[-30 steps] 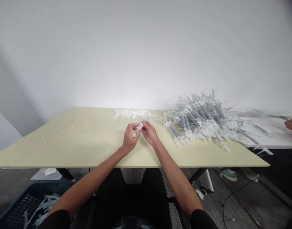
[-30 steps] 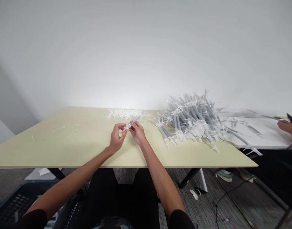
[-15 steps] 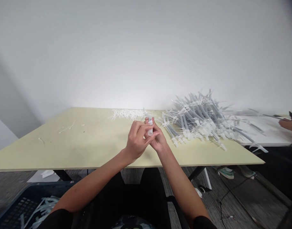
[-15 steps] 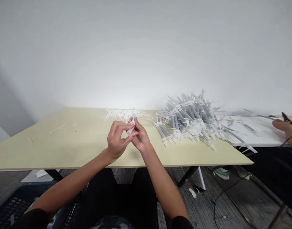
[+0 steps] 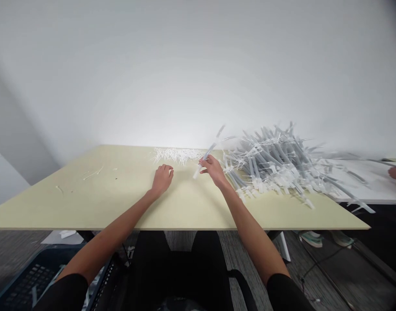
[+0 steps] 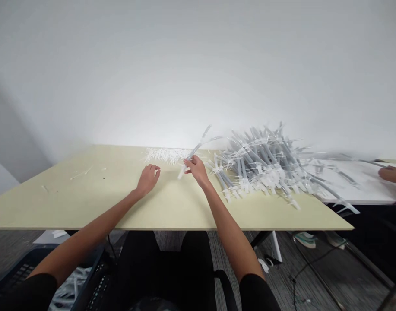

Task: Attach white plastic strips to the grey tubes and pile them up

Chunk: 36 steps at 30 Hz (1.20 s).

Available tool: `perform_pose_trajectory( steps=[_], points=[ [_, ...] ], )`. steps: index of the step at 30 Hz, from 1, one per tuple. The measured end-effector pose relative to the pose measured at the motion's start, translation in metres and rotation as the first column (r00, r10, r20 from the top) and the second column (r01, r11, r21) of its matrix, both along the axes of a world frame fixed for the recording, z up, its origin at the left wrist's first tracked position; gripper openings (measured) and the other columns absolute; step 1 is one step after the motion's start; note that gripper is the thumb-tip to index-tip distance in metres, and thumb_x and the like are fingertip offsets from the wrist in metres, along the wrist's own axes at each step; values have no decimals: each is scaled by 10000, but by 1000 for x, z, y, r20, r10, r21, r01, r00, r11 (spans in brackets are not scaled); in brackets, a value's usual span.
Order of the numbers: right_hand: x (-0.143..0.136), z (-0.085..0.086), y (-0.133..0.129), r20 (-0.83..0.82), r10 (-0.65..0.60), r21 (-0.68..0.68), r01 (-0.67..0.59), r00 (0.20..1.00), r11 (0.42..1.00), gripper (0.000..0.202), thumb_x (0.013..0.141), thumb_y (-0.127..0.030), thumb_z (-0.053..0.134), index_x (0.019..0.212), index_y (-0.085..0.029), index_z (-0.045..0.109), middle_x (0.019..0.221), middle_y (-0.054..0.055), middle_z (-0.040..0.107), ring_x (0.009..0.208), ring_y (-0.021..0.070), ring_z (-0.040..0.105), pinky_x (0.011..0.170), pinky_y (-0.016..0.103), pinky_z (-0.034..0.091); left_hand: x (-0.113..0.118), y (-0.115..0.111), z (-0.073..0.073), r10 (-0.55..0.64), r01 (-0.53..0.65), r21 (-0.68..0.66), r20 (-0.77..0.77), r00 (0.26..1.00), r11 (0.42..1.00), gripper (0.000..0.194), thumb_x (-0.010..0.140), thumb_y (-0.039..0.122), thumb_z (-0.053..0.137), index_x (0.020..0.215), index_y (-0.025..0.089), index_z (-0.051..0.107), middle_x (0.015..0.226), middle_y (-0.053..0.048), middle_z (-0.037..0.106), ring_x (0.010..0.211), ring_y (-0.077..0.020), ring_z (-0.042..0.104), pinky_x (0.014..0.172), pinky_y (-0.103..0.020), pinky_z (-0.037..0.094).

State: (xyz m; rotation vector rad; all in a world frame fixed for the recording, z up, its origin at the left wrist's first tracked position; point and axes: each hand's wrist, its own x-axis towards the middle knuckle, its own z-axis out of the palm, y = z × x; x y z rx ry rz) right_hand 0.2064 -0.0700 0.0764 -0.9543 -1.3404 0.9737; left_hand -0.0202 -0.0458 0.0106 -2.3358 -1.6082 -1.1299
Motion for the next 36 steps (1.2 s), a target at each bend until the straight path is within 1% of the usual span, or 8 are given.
perform_pose_trajectory(
  steps=[3,8,17,20,24,28,33,36],
  points=[
    [1,-24,17,143,-134,-14,137,981,990,256,708,-407,599,856,-211,529,777,6,545,685,141,575,484,257,543,-18,31,-21,45,-73,-172,-161,986,982,268,891,270,358,1030,154,556,1049,-105,555,992,-236,492,855,-370,373],
    [-8,-60,24,157,-159,-70,171,975,983,269,720,-433,558,877,-221,503,752,-16,515,621,125,599,487,270,560,-8,46,-32,-43,-16,-210,-271,962,978,321,896,279,335,1132,169,521,1152,-107,536,1068,-237,461,894,-381,324],
    [-10,-69,19,173,-174,17,174,969,985,279,730,-451,552,888,-225,512,796,6,519,673,142,608,486,257,557,46,67,-29,-288,209,-289,-269,919,934,349,900,291,340,1207,209,483,1313,-105,469,1171,-271,389,907,-440,279],
    [-6,-69,17,177,-197,21,196,964,980,281,733,-453,550,887,-221,513,797,9,520,672,144,610,481,254,553,45,47,-27,-307,227,-277,-292,906,934,326,904,299,341,1150,192,528,1232,-112,522,1123,-266,419,888,-430,279],
    [-2,-69,17,183,-214,22,214,960,977,292,731,-455,554,889,-212,514,789,13,534,652,140,601,473,249,545,40,-10,-22,-376,315,-228,-322,869,921,333,913,350,333,1073,196,581,1088,-93,566,1027,-231,456,865,-397,285],
    [-2,-72,18,167,-211,24,210,963,977,296,728,-450,560,896,-211,514,780,12,539,642,140,599,463,244,539,33,-52,-15,-446,405,-196,-278,851,893,351,922,358,326,1176,215,520,1076,-71,544,1013,-199,463,860,-363,300],
    [0,-73,16,144,-181,13,181,973,983,318,710,-464,575,908,-223,514,784,7,546,637,132,597,476,247,537,10,-55,-21,-205,171,-145,-261,943,974,326,907,281,373,1187,177,504,1131,-106,506,1047,-234,442,858,-392,321],
    [0,-72,14,155,-142,11,142,978,990,331,701,-473,580,920,-231,524,773,1,555,633,126,591,488,245,535,-2,-56,-28,-212,172,-175,-248,945,970,307,921,269,344,1146,174,530,1066,-96,528,997,-222,465,841,-384,355]
  ],
)
